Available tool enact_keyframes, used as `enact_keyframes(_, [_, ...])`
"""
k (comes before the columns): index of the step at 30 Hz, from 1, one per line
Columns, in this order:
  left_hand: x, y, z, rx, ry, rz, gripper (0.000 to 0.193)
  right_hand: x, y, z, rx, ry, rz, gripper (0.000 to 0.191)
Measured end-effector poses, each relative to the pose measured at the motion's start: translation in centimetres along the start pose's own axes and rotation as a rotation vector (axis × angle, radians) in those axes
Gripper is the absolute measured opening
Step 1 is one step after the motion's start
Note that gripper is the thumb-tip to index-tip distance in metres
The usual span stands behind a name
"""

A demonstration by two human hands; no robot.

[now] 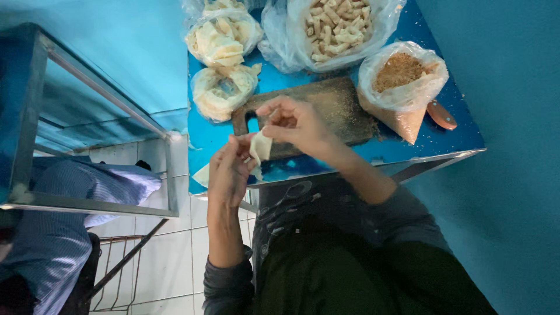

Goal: The person folds small square dough wrappers into triangular pastries by hand on a wooden board, pressing the edges closed, and places the folded pieces with a pile of finished ones. They repeatedly take new dough pieces from bags on the table and continue folding one piece at a time.

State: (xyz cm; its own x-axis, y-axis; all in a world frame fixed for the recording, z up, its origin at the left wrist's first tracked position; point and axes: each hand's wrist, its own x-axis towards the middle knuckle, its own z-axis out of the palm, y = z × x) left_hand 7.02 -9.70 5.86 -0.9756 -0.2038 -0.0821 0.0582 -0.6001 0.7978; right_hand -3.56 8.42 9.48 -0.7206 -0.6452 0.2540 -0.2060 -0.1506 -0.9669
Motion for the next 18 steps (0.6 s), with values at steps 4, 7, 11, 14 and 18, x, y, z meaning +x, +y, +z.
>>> enact_keyframes(4, [0.6, -0.7, 1.0, 0.286, -0.122, 0.121, 0.044, -0.6, -1.2, -1.9, -0.044, -0.016, 0.046, 0.035])
enact_keyframes(7, [1.2, -1.4, 1.4, 0.545, -0.21, 0.184, 0.038, -0.8, -2.7, -3.5, -0.141, -0.03, 0.054, 0.032])
enact_keyframes(11, [4.5, -0.4, 1.6, 0.587, -0.21, 0.257, 0.037, 0.0, -3.8, -5.0, -0.413, -0.008, -0.092, 0.028])
enact_keyframes(14, [5.6, 0.9, 1.8, 0.679, -0.179, 0.377, 0.041, 0.1, -3.9, -5.6, -0.812, 0.079, -0.472, 0.023])
enact_keyframes(18, [4.4, 1.5, 2.2, 1.131, -0.133, 0.425, 0.031, -0.9, -3.0, -5.7, -1.078, -0.05, -0.659, 0.022])
